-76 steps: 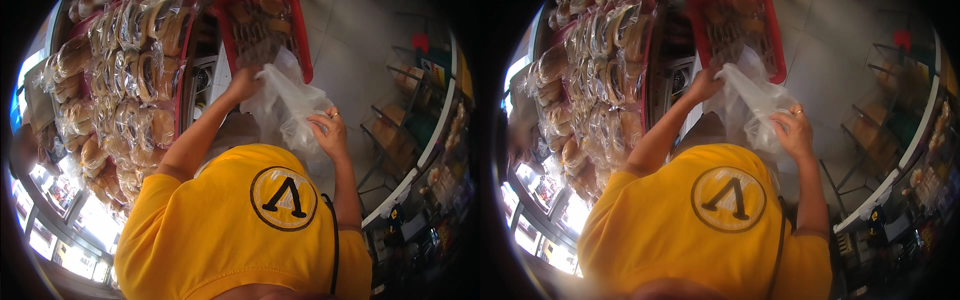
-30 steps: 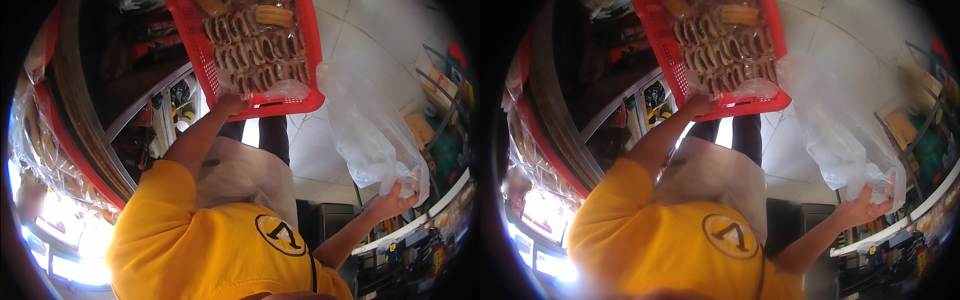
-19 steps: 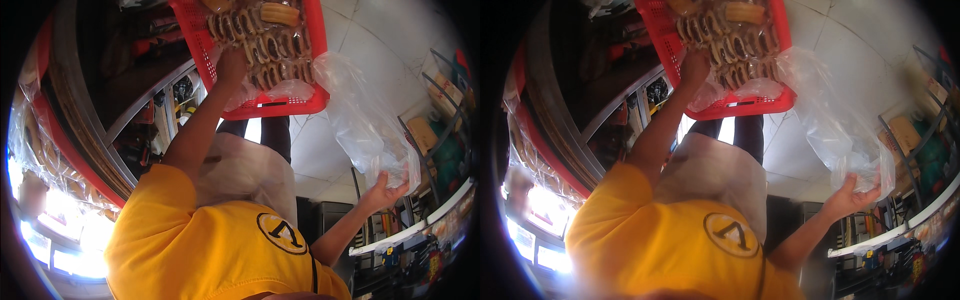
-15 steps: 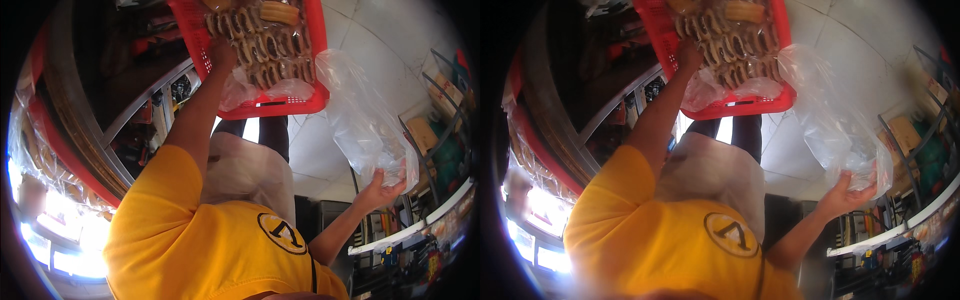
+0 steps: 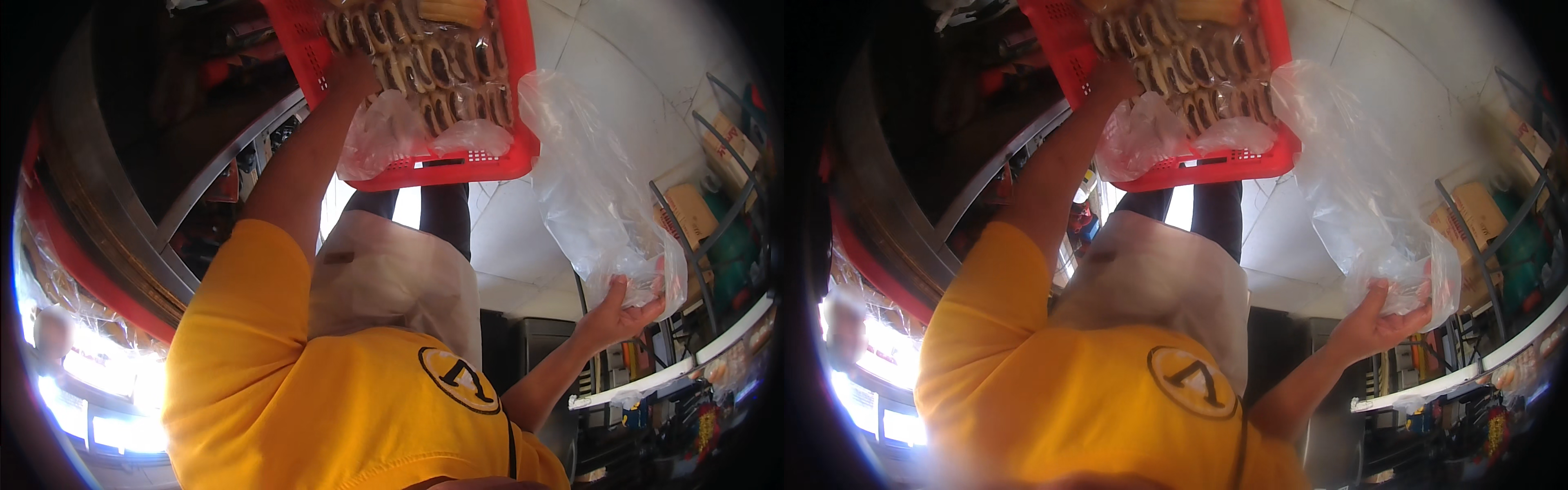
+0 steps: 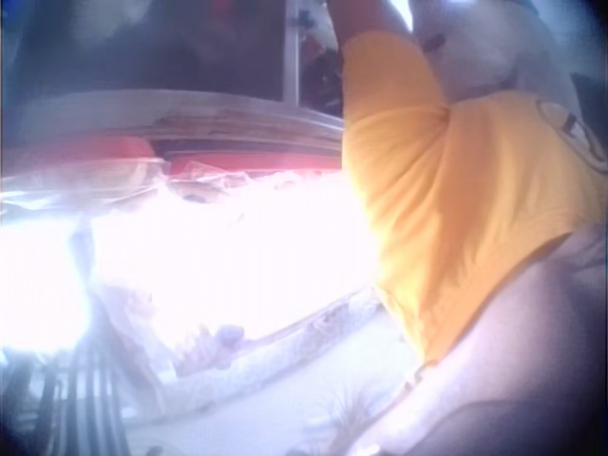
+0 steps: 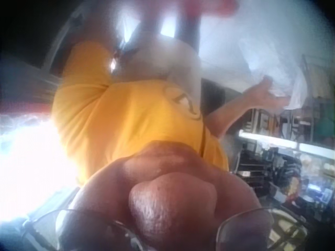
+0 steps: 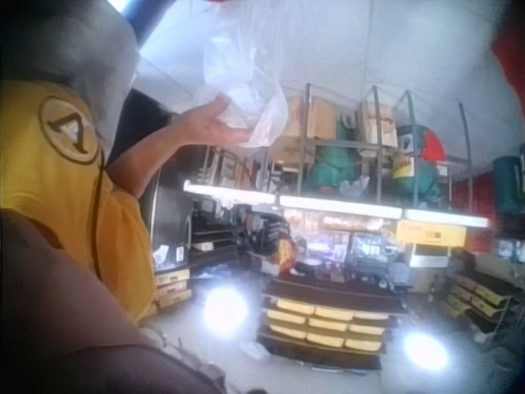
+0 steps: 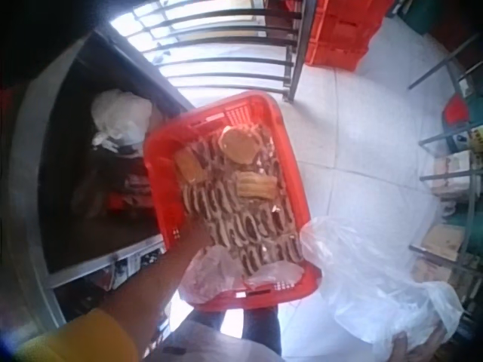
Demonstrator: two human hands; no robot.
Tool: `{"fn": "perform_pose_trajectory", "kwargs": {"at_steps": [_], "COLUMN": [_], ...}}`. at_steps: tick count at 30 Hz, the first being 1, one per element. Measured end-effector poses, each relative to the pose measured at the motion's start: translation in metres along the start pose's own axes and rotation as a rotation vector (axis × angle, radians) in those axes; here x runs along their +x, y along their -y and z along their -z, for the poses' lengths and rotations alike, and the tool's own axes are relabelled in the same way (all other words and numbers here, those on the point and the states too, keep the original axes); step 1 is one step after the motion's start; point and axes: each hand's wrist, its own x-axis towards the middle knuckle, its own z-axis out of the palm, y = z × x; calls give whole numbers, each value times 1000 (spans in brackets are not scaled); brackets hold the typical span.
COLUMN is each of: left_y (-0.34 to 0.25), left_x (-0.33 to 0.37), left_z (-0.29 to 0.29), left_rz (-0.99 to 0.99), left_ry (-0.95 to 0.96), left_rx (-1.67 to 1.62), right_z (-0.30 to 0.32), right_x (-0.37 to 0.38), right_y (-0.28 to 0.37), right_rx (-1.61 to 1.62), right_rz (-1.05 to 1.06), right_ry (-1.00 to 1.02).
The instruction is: The person places sliced bread rolls into clear plastic bags on a metal counter, then moves to a display case to pack assorted pastries into a larger bag. The person handles the bread and pastries by hand and places the filled bags on the counter.
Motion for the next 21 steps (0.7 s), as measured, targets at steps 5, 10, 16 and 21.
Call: {"fn": "perform_pose_trajectory", "kwargs": {"at_steps": [5, 10, 16, 21], "left_y": [1, 0, -5, -10], "left_x": [-3, 3, 2, -41], "left_z": [-7, -19, -18, 37], "left_rz": [-6, -15, 71, 114], "left_ry": [-44, -64, -94, -159], "left_rx": [-84, -117, -126, -219], "right_z": [-5, -12, -13, -2], "right_x": [-4, -2, -9, -9], "right_y": [-3, 5, 13, 18], "right_rx": [-57, -8, -40, 36], "right_rz": [-33, 11, 33, 35], "right_ry": [-9, -20, -27, -71]}}
